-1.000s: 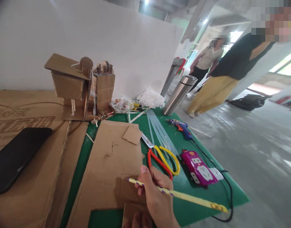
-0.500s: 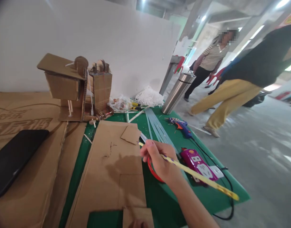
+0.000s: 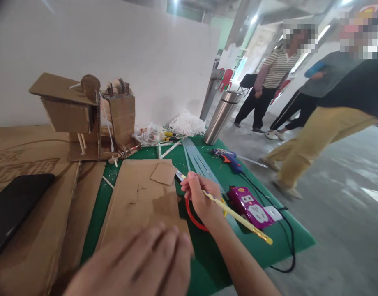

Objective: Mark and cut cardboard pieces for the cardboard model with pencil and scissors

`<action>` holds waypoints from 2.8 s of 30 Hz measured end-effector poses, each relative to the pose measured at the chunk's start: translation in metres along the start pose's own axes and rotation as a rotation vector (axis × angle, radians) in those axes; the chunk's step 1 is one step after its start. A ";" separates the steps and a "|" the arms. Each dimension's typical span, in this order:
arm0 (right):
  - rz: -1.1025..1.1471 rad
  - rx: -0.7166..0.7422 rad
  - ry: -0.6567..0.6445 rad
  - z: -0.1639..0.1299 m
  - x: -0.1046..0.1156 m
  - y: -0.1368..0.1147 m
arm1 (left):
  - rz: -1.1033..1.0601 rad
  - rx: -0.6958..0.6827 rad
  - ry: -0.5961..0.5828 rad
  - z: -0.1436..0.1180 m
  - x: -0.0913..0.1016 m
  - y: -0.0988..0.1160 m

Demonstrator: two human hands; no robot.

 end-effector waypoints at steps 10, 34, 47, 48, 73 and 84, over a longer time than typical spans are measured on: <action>-0.009 -0.034 -0.025 0.000 0.003 0.006 | -0.043 -0.080 -0.397 -0.029 -0.025 -0.074; -0.094 0.061 -0.166 -0.013 -0.013 0.000 | -0.710 0.389 -0.866 -0.114 -0.024 -0.068; -0.192 0.160 -0.302 -0.026 -0.028 -0.009 | -0.717 0.308 -0.810 -0.108 -0.021 -0.062; -0.199 0.173 -0.309 -0.026 -0.029 -0.010 | -0.717 0.299 -0.811 -0.108 -0.021 -0.061; -0.265 0.192 -0.371 -0.034 -0.034 -0.011 | -0.703 0.264 -0.785 -0.109 -0.023 -0.056; -0.258 0.190 -0.382 -0.034 -0.037 -0.009 | -0.710 0.275 -0.798 -0.108 -0.025 -0.056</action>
Point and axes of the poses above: each hand's wrist, its own z-axis towards the middle knuckle, its own x-axis out of the back of the hand, y = z × x, the point moved 10 cm from there along z, towards the middle knuckle, and after that the axes turned 15 degrees about y, right-handed, at the moved point
